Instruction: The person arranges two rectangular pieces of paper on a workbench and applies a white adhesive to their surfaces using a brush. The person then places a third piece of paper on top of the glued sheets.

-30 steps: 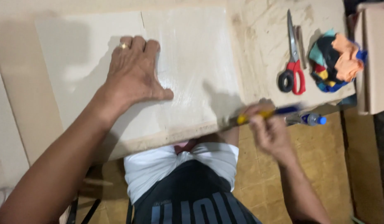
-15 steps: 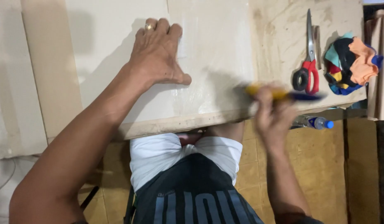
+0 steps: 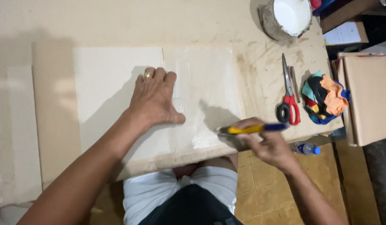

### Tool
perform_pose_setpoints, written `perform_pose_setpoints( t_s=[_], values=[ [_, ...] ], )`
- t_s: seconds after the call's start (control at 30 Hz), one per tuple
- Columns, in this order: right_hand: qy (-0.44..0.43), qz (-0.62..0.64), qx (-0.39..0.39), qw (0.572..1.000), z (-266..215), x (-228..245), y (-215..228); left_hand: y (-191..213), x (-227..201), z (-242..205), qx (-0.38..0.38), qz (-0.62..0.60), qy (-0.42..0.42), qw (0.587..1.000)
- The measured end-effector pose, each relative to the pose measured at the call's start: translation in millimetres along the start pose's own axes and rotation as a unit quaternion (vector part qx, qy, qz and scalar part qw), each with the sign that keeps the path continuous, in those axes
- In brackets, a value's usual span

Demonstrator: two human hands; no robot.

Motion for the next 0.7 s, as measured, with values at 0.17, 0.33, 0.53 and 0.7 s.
perform_pose_setpoints(
  t_s=[0.17,0.33,0.53,0.7],
  values=[
    [0.039,-0.133,-0.033,0.99,74,-52,58,0,0,3,0.016,-0.007,0.02,1.0],
    [0.054,-0.283,-0.074,0.955,169,-95,97,-13,7,7,-0.063,0.098,-0.01,0.993],
    [0.037,-0.255,0.078,0.963,92,-80,57,-11,12,4,0.018,0.056,0.058,0.997],
    [0.161,-0.215,0.072,0.961,-35,-15,5,-11,11,6,0.002,0.086,0.05,0.995]
  ],
)
Point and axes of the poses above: each hand's wrist, its own z-axis towards the middle knuckle, its own y-axis out of the back of the hand, x = y × z, the point moved 10 cm from there along z, towards the middle knuckle, and after that the axes turned 13 degrees about x, right-handed, at the moved point
